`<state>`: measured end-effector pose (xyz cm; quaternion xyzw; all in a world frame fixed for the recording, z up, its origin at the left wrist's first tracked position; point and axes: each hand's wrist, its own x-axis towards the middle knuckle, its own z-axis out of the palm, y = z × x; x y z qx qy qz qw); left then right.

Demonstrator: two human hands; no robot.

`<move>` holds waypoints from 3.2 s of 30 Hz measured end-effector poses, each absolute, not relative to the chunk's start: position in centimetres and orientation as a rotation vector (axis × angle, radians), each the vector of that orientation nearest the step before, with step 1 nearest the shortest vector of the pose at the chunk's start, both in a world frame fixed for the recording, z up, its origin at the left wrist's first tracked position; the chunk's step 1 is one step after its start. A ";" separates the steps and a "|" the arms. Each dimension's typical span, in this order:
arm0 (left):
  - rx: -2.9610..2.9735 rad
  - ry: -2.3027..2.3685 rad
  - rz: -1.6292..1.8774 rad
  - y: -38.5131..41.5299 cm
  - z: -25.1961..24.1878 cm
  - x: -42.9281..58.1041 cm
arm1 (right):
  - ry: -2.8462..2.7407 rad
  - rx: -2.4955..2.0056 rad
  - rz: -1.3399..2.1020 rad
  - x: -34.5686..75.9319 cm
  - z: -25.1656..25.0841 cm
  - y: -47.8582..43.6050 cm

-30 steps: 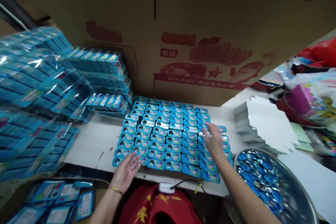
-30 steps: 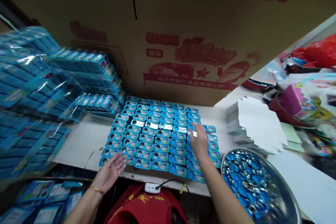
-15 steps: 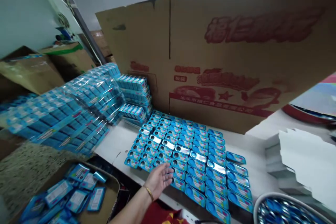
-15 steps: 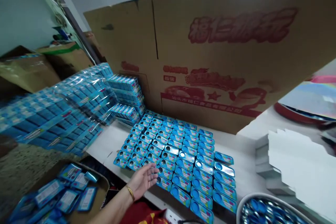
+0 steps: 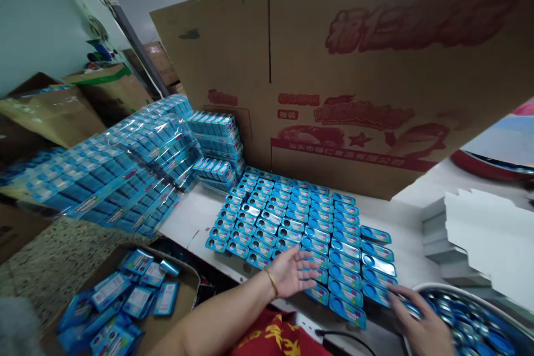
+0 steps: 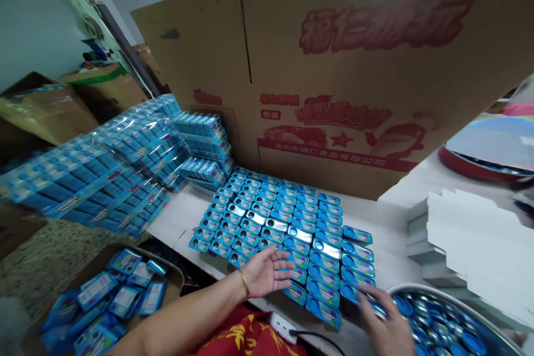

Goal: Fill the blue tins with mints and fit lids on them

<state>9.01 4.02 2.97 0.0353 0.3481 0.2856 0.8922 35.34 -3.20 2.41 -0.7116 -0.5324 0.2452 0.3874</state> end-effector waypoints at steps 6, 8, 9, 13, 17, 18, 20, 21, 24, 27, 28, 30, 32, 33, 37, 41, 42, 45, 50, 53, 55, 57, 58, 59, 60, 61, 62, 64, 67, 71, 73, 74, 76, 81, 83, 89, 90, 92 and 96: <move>-0.096 0.525 0.589 5.5 1.1 6.3 | -2.032 -1.556 0.662 16.5 5.7 3.5; -0.154 0.545 0.617 6.1 0.8 3.6 | -2.175 -1.585 0.610 12.7 5.5 4.1; -0.183 0.558 0.627 6.5 0.7 2.2 | -2.232 -1.579 0.613 11.4 5.3 4.3; -0.281 0.605 0.626 7.7 0.9 -2.9 | -2.269 -1.511 0.804 8.8 4.1 5.1; -0.214 0.682 0.560 8.2 1.6 -5.9 | -2.121 -1.485 0.948 8.0 3.7 5.4; -0.177 0.726 0.536 8.3 1.7 -6.3 | -2.105 -1.473 0.964 8.0 3.7 5.3; -0.118 0.804 0.504 8.5 1.8 -6.7 | -2.094 -1.475 0.968 7.8 3.8 5.0; -0.098 0.829 0.497 8.6 1.7 -6.8 | -2.096 -1.500 0.952 7.7 3.8 4.9; -0.058 0.860 0.482 9.3 1.1 -6.5 | -2.125 -1.600 0.885 7.7 3.4 5.0; -0.023 0.884 0.483 10.4 0.6 -6.1 | -2.038 -1.613 0.874 9.0 2.8 6.3; -0.019 0.895 0.487 10.8 0.5 -6.0 | -1.952 -1.634 0.866 9.8 2.6 7.2; -0.020 0.914 0.506 11.7 0.4 -6.0 | -1.747 -1.770 0.835 12.1 2.3 9.5; -0.008 0.925 0.547 12.4 0.6 -6.2 | -1.633 -2.013 0.799 14.7 1.9 12.4; 0.004 0.927 0.571 12.7 0.7 -6.3 | -1.646 -2.153 0.779 15.8 1.7 13.8; 0.056 0.914 0.633 13.1 1.0 -7.0 | -1.818 -2.373 0.812 17.6 0.4 17.1; 0.099 0.896 0.639 13.2 1.0 -6.9 | -1.903 -2.456 0.884 16.0 -0.7 18.0; 0.109 0.882 0.632 13.3 1.0 -6.7 | -1.909 -2.494 0.894 15.7 -0.8 18.3; 0.143 0.833 0.617 13.7 1.1 -6.1 | -1.903 -2.596 0.928 15.4 -1.0 19.5; 0.197 0.799 0.610 14.6 1.2 -5.6 | -1.928 -2.576 0.919 15.6 0.4 19.3; 0.222 0.807 0.586 14.8 1.0 -5.5 | -2.009 -2.130 0.952 14.1 1.3 16.7; 0.246 0.809 0.560 14.7 0.8 -5.4 | -1.991 -1.696 1.091 12.6 1.3 14.7; 0.281 0.816 0.503 14.3 0.7 -5.4 | -1.834 -1.491 1.262 11.4 0.7 12.9; 0.300 0.815 0.459 14.1 0.6 -5.4 | -1.718 -1.478 1.335 11.0 0.3 12.2; 0.318 0.810 0.411 13.8 0.6 -5.4 | -1.595 -1.482 1.400 10.8 -0.1 11.6; 0.332 0.802 0.368 13.5 0.5 -5.4 | -1.486 -1.479 1.457 10.7 -0.3 11.0; 0.342 0.795 0.338 13.2 0.5 -5.4 | -1.407 -1.461 1.501 10.8 -0.4 10.4; 0.347 0.790 0.320 12.9 0.5 -5.5 | -1.366 -1.432 1.529 10.9 -0.4 9.9; 0.340 0.787 0.313 12.3 0.5 -5.6 | -1.382 -1.366 1.551 11.0 -0.2 9.0; 0.307 0.745 0.286 11.7 0.6 -5.8 | -1.394 -1.330 1.578 10.8 0.1 7.9; 0.268 0.705 0.244 11.2 0.7 -6.0 | -1.295 -1.436 1.600 10.2 -0.6 7.3; 0.248 0.732 0.265 11.2 0.4 -6.1 | -1.365 -1.597 1.459 10.5 -0.9 7.8; 0.244 0.764 0.288 11.3 0.2 -6.1 | -1.408 -1.724 1.331 10.9 -1.0 8.2; 0.254 0.846 0.349 11.4 -0.2 -6.1 | -1.502 -2.053 1.042 11.9 -0.9 9.6; 0.307 0.956 0.474 11.7 -0.8 -6.4 | -1.784 -2.616 0.826 13.7 -0.7 13.8; 0.326 0.950 0.486 11.7 -0.4 -6.5 | -1.808 -2.631 0.864 13.8 -0.7 15.1; 0.293 0.987 0.503 11.9 0.7 -7.2 | -1.892 -2.617 0.878 14.1 -0.3 15.5; 0.293 1.010 0.501 12.0 0.7 -7.3 | -1.906 -2.579 0.843 13.9 0.0 14.9; 0.306 1.048 0.490 12.1 0.7 -7.4 | -1.924 -2.395 0.781 13.0 0.6 13.4; 0.336 1.002 0.445 11.8 0.8 -6.6 | -1.941 -1.801 0.964 9.5 0.9 10.0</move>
